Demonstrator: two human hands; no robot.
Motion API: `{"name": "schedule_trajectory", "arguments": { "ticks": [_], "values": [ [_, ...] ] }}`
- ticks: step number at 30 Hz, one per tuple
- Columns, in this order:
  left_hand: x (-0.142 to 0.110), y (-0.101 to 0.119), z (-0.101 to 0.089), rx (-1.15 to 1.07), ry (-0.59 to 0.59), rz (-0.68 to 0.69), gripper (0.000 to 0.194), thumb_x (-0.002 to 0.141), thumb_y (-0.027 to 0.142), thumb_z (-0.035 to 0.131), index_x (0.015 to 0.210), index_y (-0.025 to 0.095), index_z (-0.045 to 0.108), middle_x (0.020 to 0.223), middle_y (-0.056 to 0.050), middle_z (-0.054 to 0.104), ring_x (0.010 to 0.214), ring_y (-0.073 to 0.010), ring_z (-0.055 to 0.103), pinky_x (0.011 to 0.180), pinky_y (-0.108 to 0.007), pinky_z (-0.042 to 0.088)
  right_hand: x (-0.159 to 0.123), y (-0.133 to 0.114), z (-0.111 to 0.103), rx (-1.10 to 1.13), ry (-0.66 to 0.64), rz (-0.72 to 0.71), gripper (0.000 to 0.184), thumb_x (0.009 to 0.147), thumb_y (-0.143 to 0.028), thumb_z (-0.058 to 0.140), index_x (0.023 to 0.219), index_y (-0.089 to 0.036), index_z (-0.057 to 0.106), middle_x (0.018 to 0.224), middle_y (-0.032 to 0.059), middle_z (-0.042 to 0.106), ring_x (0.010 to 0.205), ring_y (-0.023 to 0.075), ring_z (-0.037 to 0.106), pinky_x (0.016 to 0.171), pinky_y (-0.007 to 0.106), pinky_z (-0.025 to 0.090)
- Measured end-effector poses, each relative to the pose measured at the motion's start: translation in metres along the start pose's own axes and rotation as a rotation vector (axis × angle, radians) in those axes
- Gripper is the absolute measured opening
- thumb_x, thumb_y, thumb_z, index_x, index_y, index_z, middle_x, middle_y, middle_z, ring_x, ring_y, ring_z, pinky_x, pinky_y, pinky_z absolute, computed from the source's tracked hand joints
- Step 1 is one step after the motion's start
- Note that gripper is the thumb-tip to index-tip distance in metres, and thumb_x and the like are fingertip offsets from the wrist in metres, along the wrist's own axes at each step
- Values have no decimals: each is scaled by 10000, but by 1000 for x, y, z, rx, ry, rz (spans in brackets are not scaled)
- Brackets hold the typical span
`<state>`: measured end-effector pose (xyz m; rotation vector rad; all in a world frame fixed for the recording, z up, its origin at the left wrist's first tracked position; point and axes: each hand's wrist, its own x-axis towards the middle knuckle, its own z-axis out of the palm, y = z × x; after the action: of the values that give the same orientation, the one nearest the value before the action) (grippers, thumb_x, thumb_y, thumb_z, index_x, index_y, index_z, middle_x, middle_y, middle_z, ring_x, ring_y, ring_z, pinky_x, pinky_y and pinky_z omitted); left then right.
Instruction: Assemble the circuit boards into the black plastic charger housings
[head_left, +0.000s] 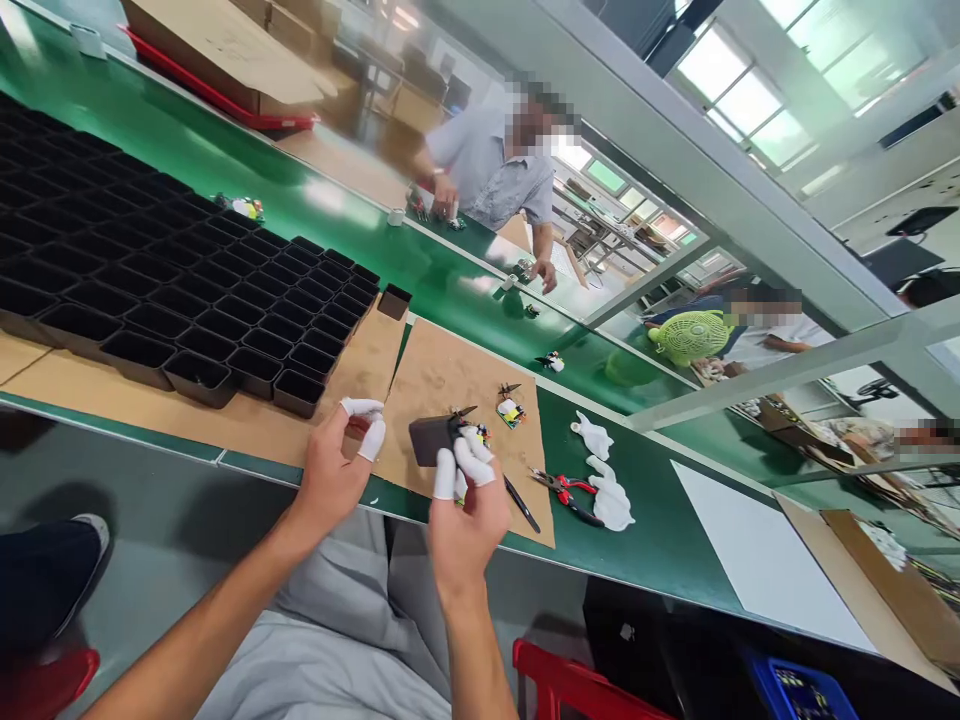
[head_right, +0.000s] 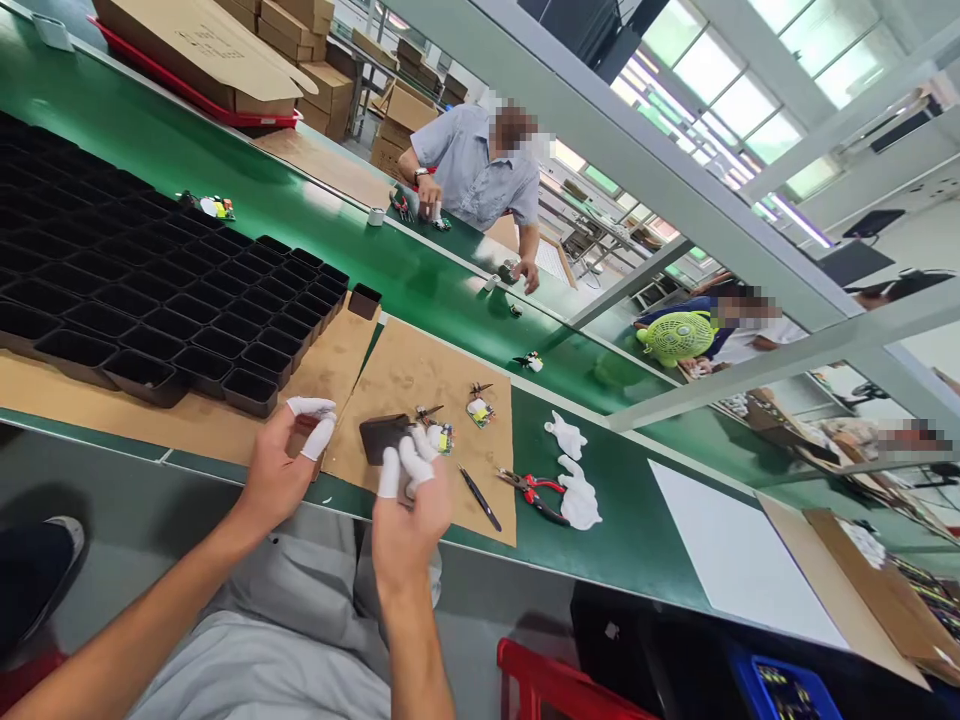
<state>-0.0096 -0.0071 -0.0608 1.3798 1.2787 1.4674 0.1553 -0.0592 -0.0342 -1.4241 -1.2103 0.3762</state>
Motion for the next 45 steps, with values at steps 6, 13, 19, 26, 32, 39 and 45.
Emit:
{"name": "schedule_trajectory", "arguments": {
  "ticks": [6,13,19,26,32,39,45],
  "values": [
    [2,0,3,91,-242,90,523,787,133,699,1298,243,703,1241,-83,791,1183,-310,770,1078,-467,634,8,-3,13,-229,-221,-205,156,1097,-279,713,1170,-265,850,1195,121,829,1149,289,827,1021,461,691],
    [0,0,2,162,-388,112,549,773,90,739,1295,259,711,1304,-111,815,1262,-375,764,1123,-542,619,23,-6,-5,-294,-385,-309,195,1100,-224,707,1211,-278,858,1168,99,841,1116,265,841,958,391,701],
    [3,1,0,135,-361,97,508,897,101,676,1389,227,675,1378,-137,806,1312,-348,770,1165,-538,625,23,-13,-10,-292,-330,-315,220,1103,-230,710,1263,-280,853,1197,110,834,1153,277,830,980,421,690],
    [-1,5,1,139,-458,147,693,766,79,761,1434,221,641,1441,-141,776,1342,-363,771,1137,-515,654,14,-15,-1,-187,-302,-183,153,1044,-268,813,1184,-266,873,1188,101,838,1162,284,822,1016,448,685],
    [-7,4,8,225,-470,69,651,840,107,740,1469,200,596,1375,-159,798,1288,-396,800,1045,-538,688,23,-21,-1,-77,-373,-36,160,1006,-234,810,1153,-269,860,1140,67,837,1105,249,832,984,399,694],
    [-6,6,6,242,-505,50,505,825,103,727,1305,234,639,1303,-114,817,1231,-363,816,1009,-481,687,24,-23,-5,-36,-388,28,153,999,-225,810,1125,-269,884,1154,70,865,1121,249,832,1014,403,680],
    [-7,6,3,256,-514,7,446,770,55,676,1170,249,641,1102,-64,811,1167,-356,814,966,-453,671,9,-22,2,-186,-263,-151,148,1034,-169,795,1105,-256,890,1068,67,873,1011,243,848,923,382,698]
  ]
}}
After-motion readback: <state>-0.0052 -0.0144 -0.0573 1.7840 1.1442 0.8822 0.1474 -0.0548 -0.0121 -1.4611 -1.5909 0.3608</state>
